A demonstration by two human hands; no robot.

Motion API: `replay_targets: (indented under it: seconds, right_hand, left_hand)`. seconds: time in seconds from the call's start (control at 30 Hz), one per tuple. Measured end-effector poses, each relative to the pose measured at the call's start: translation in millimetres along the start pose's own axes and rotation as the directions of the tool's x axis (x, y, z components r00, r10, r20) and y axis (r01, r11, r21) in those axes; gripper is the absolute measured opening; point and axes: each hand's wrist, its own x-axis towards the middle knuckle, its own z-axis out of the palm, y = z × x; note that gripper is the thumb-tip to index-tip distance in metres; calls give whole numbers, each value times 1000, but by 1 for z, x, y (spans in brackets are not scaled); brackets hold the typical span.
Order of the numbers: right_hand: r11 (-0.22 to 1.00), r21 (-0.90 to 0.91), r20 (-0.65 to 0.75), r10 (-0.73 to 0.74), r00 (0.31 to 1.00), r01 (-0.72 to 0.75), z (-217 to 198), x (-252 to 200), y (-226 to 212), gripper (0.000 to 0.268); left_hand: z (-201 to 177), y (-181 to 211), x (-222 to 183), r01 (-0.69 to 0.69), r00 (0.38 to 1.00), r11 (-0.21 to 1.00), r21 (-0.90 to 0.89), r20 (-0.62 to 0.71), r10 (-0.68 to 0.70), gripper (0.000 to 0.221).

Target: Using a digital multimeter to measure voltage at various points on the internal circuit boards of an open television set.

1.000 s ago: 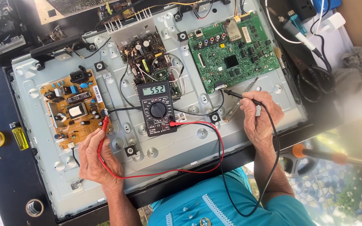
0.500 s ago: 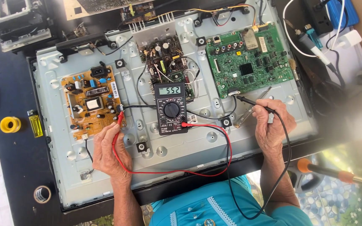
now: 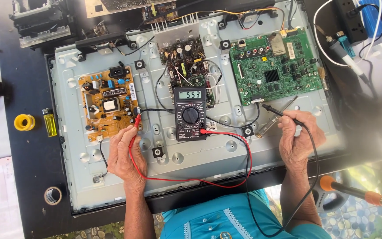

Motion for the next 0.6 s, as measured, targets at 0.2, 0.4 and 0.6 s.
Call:
replay_targets:
  seconds: [0.2, 0.4, 0.6]
  right_hand:
    - [1000, 1, 1, 3, 1000, -3, -1, 1, -4, 11]
    - [999, 13, 2, 35, 999, -35, 1, 0, -3, 11]
    - [999, 13, 6, 46, 999, -46, -1, 0, -5, 12]
  left_hand:
    - [-1, -1, -1, 4, 1000, 1000, 5, 21, -4, 19]
    - [-1, -1, -3, 12, 1000, 1000, 10, 18, -12, 19]
    - [-1, -1, -2, 0, 1000, 1000, 2, 25, 0, 18]
